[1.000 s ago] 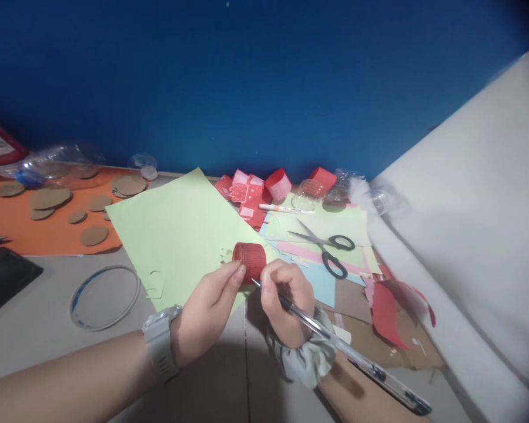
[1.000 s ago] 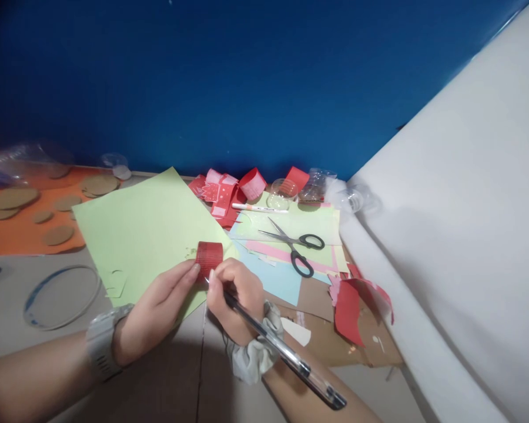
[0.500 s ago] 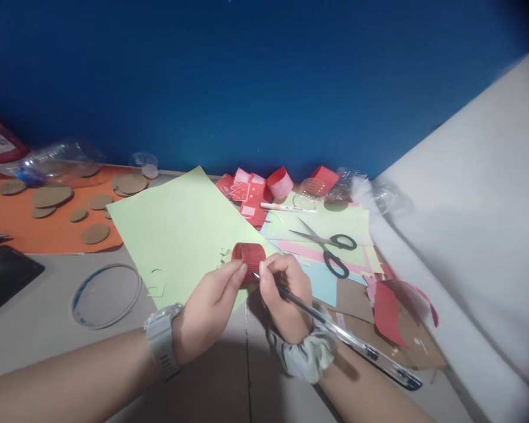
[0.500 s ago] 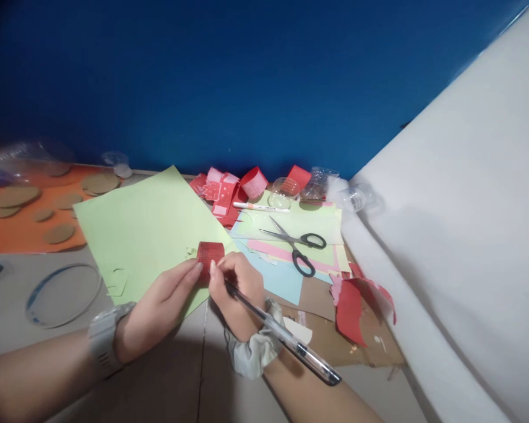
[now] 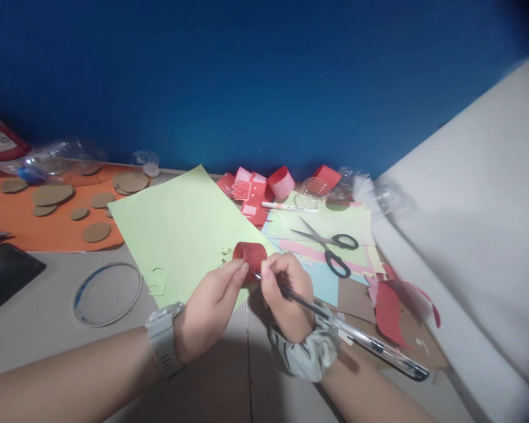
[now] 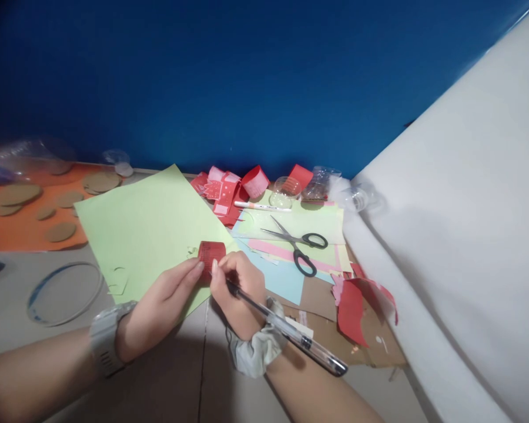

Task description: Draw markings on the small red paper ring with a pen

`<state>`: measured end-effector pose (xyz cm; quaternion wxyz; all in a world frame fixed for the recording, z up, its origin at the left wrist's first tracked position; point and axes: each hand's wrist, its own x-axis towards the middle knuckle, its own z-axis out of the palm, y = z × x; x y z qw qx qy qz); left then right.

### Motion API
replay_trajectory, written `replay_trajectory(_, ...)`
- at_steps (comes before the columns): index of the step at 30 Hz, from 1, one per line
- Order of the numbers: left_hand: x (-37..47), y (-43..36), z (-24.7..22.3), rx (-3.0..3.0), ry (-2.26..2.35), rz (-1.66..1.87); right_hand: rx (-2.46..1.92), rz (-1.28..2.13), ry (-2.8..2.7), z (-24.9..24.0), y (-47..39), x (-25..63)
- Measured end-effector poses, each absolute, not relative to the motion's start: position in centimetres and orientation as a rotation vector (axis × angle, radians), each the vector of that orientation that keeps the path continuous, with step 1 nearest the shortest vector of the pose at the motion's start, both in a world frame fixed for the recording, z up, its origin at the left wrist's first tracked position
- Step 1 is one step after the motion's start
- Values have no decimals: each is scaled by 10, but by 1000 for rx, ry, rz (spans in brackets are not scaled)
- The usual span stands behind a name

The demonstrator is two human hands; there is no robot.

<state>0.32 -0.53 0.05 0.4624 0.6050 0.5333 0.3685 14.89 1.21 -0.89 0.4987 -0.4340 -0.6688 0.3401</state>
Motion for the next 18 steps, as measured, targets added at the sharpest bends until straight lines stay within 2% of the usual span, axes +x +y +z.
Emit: replay_trajectory(18, 4, -5, 0, 1452, 1278, 878, -1057, 811, -1612, -13, 12, 150)
